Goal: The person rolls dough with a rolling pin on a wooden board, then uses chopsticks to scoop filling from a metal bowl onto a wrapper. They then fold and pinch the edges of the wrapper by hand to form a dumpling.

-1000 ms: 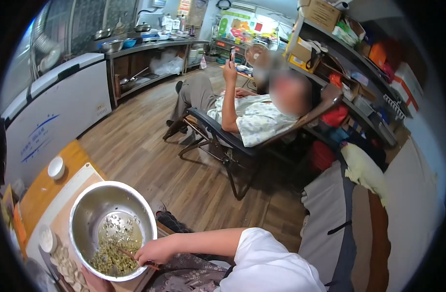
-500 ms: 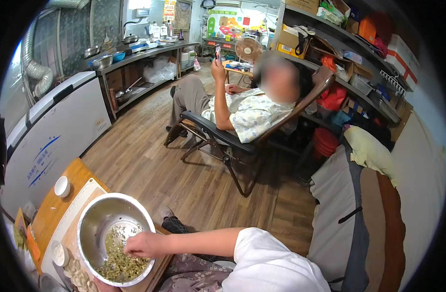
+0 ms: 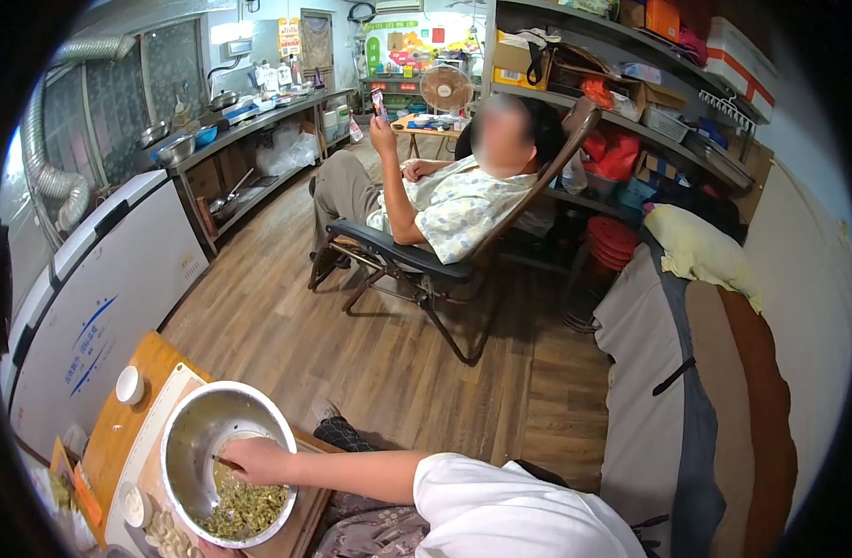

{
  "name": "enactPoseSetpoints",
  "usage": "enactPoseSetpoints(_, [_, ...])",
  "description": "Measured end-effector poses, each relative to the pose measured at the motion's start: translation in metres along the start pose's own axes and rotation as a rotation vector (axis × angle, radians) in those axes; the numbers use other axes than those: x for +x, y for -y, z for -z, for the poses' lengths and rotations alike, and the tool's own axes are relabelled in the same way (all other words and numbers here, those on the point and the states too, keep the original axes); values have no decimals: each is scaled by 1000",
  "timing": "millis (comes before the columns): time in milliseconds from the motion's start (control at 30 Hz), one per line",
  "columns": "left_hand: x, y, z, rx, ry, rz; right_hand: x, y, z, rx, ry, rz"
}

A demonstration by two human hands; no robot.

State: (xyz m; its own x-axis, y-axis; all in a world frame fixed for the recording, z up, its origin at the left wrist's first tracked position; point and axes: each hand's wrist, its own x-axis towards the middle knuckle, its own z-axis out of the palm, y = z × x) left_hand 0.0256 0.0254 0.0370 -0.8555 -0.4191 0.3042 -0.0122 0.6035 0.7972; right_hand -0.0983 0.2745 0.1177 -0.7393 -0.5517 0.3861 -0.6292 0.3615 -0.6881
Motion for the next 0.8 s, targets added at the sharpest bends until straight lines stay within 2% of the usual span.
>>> enactPoseSetpoints(67, [-5, -31, 2, 314, 7, 31, -7, -9, -4, -11, -37, -40])
enactPoseSetpoints(100, [-6, -40, 1, 259, -21, 98, -10, -11, -5, -14, -67, -81])
enactPoseSetpoints(200, [-9, -27, 1, 329, -29, 45, -18, -13, -7, 6, -151, -13])
enactPoseSetpoints(367, [-8, -18, 4, 531, 7, 34, -18, -10, -10, -16, -144, -35])
enactPoseSetpoints(467, [-8, 12, 1, 599, -33, -31, -18, -12, -14, -11, -153, -52])
enactPoseSetpoints(800, [-10, 2, 2, 600, -52, -60, -18, -12, -17, -27, -166, -45])
